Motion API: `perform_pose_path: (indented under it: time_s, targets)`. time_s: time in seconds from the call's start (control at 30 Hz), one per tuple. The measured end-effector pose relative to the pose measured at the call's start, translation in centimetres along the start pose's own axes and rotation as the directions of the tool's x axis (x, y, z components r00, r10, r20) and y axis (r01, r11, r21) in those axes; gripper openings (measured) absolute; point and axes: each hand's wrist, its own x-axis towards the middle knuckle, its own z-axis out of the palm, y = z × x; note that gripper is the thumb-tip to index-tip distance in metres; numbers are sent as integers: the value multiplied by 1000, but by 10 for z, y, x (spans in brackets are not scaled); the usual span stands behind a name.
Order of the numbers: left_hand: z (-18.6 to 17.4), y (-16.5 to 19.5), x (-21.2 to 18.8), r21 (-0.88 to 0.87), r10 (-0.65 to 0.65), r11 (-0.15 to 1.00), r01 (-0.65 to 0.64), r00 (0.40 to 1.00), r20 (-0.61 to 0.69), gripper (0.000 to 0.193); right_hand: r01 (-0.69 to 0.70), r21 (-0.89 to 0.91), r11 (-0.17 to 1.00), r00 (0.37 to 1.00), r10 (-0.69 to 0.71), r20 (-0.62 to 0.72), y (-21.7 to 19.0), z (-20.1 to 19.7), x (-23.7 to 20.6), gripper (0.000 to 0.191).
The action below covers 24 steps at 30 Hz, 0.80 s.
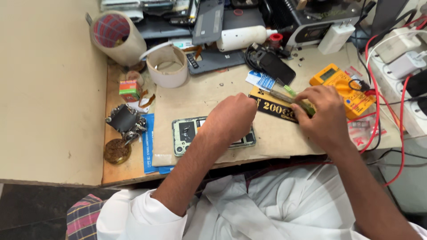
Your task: The person pries open the back cover of a green smartphone using a pry tool, removes the back panel, and works on the internal components with a screwdriver and pry bar, pressing and adjusting parts inside the phone body on the workbench.
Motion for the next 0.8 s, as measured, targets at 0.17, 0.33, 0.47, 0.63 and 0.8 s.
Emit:
perform_pose_path:
  time_s: [0.17, 0.33, 0.47, 0.63, 0.8]
  targets:
    - [4, 13, -4, 137, 43, 989, -45, 999, 19, 8, 20, -180, 984, 994, 0, 110, 2, 18, 20, 27]
    - [5, 1, -5, 149, 69, 987, -66, 998, -15, 10, 57, -205, 977, 979, -14, 206, -4, 26, 34, 32]
    - [-10, -35, -1, 35, -38, 998, 43, 990, -137, 8, 58, -230, 971, 962, 7, 274, -7, 25, 39, 29]
    - [-18, -60, -14, -90, -165, 984, 155, 980, -111, 10, 60, -165, 984, 961, -12, 275, -3, 23, 42, 31]
    - [-37, -68, -37, -258, -150, 965, 47, 905, -398, 12, 16, -114, 993, 944, 23, 330, 12, 14, 43, 36]
